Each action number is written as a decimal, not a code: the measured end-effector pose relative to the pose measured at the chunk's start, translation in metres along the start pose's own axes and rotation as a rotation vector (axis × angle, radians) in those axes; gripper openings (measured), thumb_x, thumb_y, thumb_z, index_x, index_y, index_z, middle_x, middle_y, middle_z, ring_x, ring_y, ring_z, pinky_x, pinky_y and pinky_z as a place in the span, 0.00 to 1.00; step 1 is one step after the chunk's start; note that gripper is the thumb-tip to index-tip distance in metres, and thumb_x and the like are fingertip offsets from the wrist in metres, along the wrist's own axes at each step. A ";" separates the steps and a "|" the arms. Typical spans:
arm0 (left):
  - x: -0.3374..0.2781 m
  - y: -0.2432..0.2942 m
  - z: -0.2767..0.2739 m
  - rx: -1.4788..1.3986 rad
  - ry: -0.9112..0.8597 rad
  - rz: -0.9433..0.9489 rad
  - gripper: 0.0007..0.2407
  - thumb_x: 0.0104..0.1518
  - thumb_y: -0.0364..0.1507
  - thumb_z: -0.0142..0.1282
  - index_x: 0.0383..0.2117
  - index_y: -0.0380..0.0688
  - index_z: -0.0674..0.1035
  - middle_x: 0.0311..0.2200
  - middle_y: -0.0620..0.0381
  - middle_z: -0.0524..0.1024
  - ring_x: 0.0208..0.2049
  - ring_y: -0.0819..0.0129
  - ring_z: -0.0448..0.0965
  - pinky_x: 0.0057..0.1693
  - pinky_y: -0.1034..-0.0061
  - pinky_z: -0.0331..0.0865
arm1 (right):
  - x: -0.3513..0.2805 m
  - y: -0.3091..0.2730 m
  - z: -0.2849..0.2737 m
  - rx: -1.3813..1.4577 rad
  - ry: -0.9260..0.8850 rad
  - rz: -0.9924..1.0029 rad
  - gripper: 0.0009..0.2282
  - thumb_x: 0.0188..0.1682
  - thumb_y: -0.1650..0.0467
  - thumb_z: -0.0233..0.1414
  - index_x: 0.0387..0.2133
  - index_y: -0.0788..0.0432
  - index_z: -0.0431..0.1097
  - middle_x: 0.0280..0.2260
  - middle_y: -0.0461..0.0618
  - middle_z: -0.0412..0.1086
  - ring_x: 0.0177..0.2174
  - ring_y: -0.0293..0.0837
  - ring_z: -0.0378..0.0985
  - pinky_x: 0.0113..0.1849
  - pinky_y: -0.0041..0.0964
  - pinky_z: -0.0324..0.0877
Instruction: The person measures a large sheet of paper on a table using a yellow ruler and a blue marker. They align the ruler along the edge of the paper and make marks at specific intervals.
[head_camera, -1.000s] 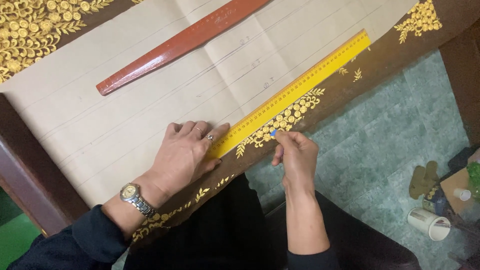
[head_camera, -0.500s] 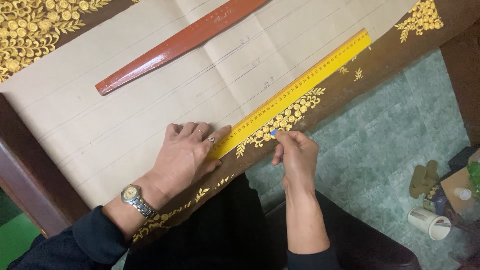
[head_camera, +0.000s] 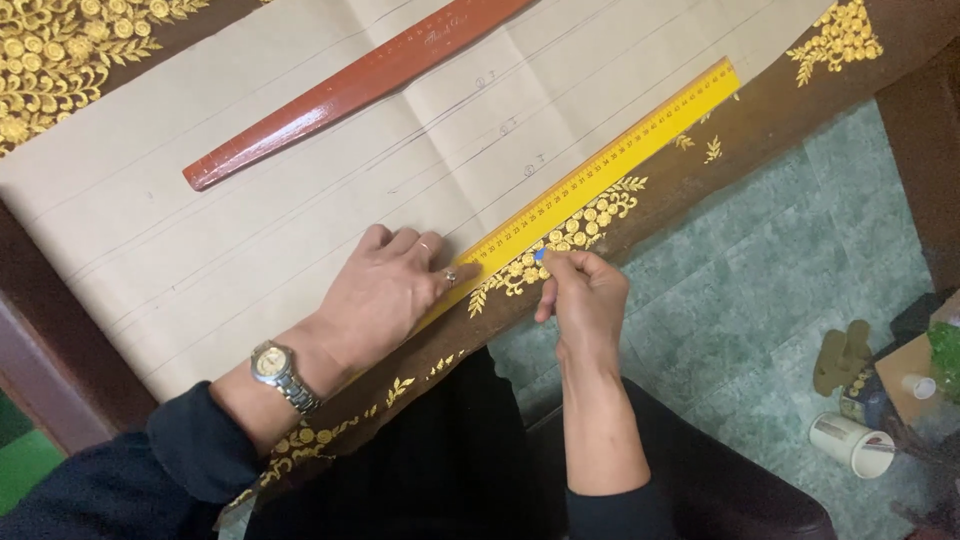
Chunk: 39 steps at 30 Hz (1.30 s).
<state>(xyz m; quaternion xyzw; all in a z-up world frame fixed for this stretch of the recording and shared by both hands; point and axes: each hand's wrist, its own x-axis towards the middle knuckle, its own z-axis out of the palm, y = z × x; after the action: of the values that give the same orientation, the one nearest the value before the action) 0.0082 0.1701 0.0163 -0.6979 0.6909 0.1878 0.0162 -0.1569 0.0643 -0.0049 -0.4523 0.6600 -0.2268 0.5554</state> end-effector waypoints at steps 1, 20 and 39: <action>0.001 0.000 -0.006 0.001 -0.001 0.000 0.15 0.54 0.32 0.55 0.49 0.64 0.77 0.36 0.57 0.76 0.37 0.67 0.75 0.47 0.71 0.62 | 0.001 0.001 0.001 0.001 0.000 0.001 0.06 0.41 0.76 0.53 0.28 0.71 0.71 0.09 0.53 0.58 0.06 0.41 0.62 0.14 0.29 0.59; 0.016 -0.006 -0.019 -0.027 -0.358 -0.050 0.28 0.50 0.38 0.61 0.60 0.76 0.65 0.43 0.57 0.79 0.48 0.65 0.76 0.55 0.67 0.60 | 0.002 0.004 0.012 -0.058 -0.015 0.029 0.05 0.41 0.76 0.53 0.26 0.70 0.71 0.08 0.51 0.58 0.05 0.41 0.63 0.14 0.29 0.59; 0.016 -0.013 0.000 -0.035 -0.278 -0.028 0.26 0.48 0.40 0.61 0.57 0.76 0.69 0.40 0.59 0.79 0.46 0.65 0.76 0.54 0.64 0.59 | -0.052 0.021 0.034 -0.107 -0.141 0.084 0.06 0.42 0.76 0.51 0.27 0.71 0.72 0.08 0.50 0.61 0.05 0.39 0.64 0.13 0.27 0.58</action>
<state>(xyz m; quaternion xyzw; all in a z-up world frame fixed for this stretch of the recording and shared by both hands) 0.0202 0.1552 0.0086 -0.6751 0.6687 0.2944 0.1020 -0.1333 0.1262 -0.0040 -0.4682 0.6486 -0.1353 0.5846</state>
